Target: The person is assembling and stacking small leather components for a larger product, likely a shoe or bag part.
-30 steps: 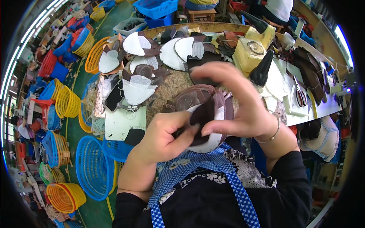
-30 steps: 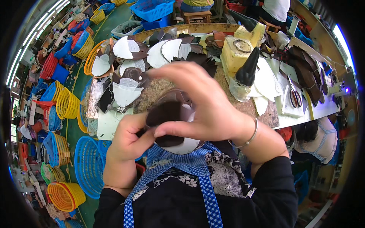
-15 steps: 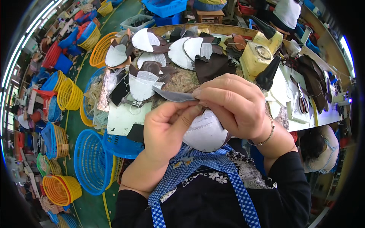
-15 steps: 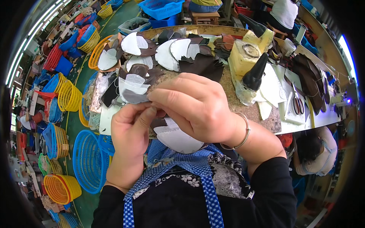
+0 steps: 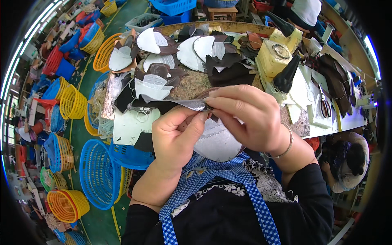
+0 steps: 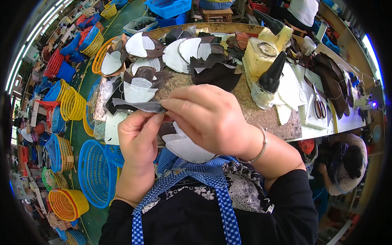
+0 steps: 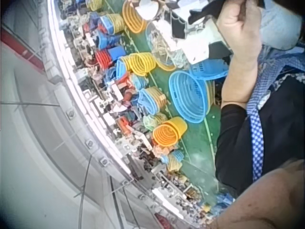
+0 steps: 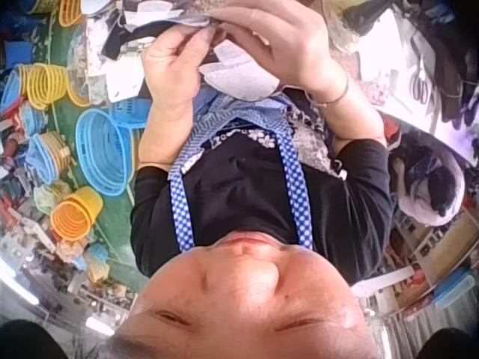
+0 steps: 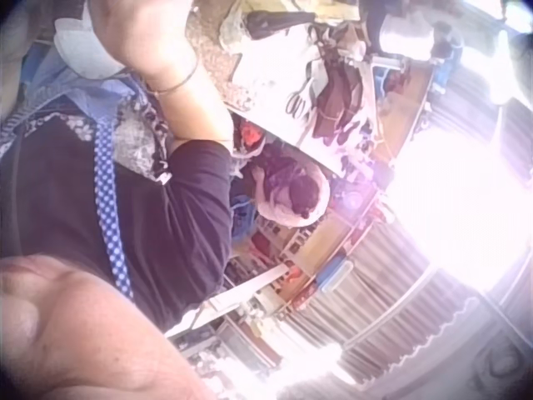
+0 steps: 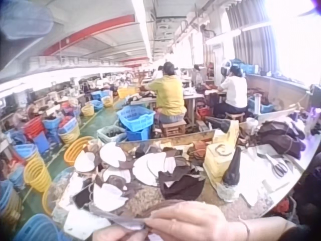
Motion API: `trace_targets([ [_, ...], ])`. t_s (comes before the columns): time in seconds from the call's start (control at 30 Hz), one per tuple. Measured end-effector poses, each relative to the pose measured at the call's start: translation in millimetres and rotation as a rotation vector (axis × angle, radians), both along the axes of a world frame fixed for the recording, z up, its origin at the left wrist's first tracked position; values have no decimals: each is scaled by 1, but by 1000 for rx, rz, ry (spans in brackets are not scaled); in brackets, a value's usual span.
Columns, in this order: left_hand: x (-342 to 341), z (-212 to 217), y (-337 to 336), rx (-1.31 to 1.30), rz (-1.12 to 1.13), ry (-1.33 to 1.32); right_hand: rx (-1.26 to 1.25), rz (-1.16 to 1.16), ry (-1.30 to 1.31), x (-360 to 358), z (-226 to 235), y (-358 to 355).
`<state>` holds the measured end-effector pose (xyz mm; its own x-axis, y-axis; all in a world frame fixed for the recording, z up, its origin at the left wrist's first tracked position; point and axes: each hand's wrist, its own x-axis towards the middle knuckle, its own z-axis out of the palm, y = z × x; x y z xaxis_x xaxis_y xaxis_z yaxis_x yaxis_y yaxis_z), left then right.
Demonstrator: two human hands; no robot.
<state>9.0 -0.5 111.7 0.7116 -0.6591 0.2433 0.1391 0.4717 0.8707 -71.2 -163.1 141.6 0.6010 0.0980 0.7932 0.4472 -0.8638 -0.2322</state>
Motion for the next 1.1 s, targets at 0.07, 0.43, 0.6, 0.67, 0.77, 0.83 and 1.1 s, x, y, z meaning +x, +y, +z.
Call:
trace_targets([
  [0.07, -3, 4, 0, 285, 164, -270, -63, -52, -61, 0, 0, 9],
  [0.43, 8, -14, -11, 302, 207, -317, 538, -31, 182, 8, -22, 6],
  [0.6, 10, -6, -19, 225, 451, -943, 544, 6, 145, 7, -14, 15],
  [0.67, 6, -5, -18, 300, 465, -1010, 803, -27, 327, 11, -27, 1],
  [0.77, 16, -25, -26, 200, 463, -758, 821, -242, 135, 20, -25, -3],
  [0.83, -1, -3, -35, -26, 267, 21, 405, -145, -46, 20, -28, 13],
  [1.1, 39, -25, -29, 490, 759, -736, 460, -92, 46, 12, -40, 18],
])
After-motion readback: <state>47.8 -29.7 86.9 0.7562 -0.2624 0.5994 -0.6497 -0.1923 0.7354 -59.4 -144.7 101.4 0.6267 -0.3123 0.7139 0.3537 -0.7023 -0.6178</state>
